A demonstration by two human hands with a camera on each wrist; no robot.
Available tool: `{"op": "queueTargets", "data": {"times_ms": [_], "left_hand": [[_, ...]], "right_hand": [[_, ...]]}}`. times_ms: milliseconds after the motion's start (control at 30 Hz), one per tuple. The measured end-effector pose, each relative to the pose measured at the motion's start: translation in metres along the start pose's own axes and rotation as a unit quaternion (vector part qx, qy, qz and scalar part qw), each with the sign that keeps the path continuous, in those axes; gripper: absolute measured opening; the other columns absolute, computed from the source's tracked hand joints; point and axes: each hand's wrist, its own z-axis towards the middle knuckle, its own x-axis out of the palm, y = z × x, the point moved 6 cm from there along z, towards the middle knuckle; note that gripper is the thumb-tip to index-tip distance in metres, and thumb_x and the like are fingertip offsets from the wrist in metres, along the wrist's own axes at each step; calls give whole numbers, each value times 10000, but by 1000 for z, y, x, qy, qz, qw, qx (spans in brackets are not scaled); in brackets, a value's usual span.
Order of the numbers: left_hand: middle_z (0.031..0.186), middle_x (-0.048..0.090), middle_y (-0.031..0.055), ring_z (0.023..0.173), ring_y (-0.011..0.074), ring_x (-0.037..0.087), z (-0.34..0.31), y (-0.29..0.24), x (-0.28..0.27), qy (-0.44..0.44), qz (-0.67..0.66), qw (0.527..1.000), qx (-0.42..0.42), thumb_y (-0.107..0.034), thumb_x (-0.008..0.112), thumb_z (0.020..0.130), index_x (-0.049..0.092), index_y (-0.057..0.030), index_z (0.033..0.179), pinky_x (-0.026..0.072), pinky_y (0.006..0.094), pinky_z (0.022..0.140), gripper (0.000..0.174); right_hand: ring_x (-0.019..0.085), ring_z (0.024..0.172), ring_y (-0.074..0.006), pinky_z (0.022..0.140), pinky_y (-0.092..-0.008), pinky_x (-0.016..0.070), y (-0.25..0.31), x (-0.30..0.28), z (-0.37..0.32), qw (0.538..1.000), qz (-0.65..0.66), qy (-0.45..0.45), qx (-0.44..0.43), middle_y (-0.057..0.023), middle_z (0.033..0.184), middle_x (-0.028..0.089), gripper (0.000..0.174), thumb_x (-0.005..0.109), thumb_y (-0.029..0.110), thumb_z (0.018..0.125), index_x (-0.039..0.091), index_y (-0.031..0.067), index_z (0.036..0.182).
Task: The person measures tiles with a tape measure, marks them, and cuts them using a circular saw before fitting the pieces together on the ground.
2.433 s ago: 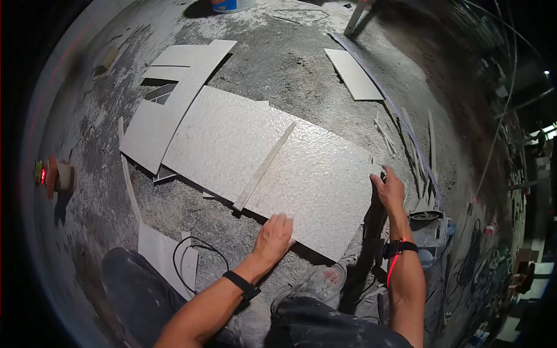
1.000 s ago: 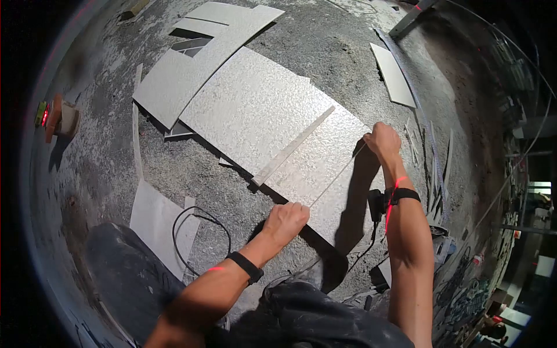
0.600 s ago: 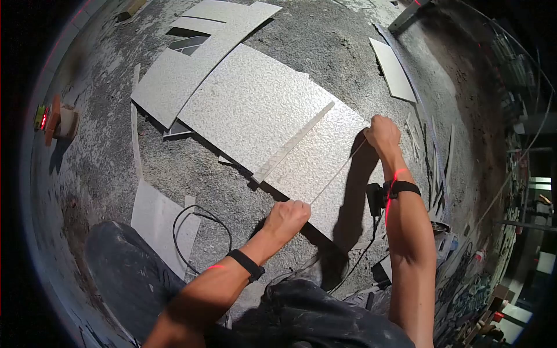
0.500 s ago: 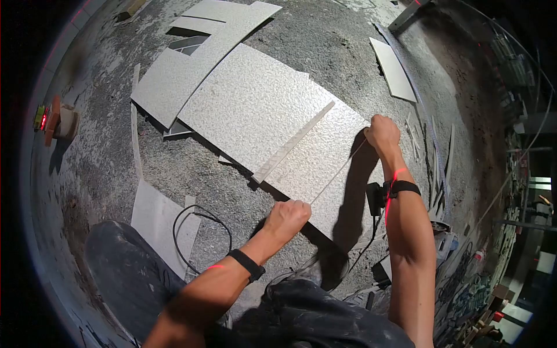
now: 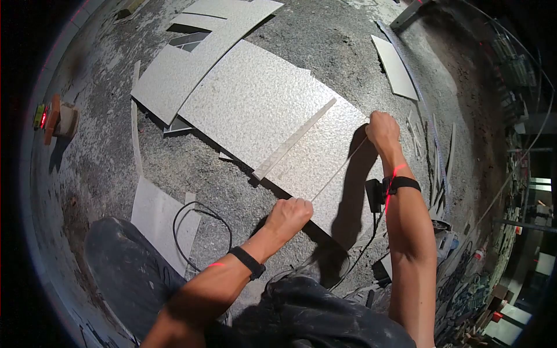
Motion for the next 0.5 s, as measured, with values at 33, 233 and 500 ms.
{"op": "queueTargets", "data": {"times_ms": [33,233,500], "left_hand": [[683,647,83,663,223,700,0,0,0,0,0,1000,0,-61,626,769,611,-72,717,571,345,548,55],[697,656,93,670,231,704,0,2,6,15,-2,1000,2,-55,630,767,613,-67,735,578,354,559,38],[713,665,98,688,243,714,1,3,5,26,-12,1000,-2,-52,626,774,611,-65,739,578,357,563,41]], "right_hand": [[693,914,-421,788,-509,555,-1,2,1,1000,0,0,0,-230,932,712,151,581,51,810,719,7,854],[692,900,-423,780,-516,551,-1,-1,-2,999,16,-37,-13,-236,926,708,166,548,50,826,709,11,835],[691,894,-426,780,-515,551,1,-1,0,999,15,-48,-17,-234,919,708,183,530,60,841,708,13,839]]}}
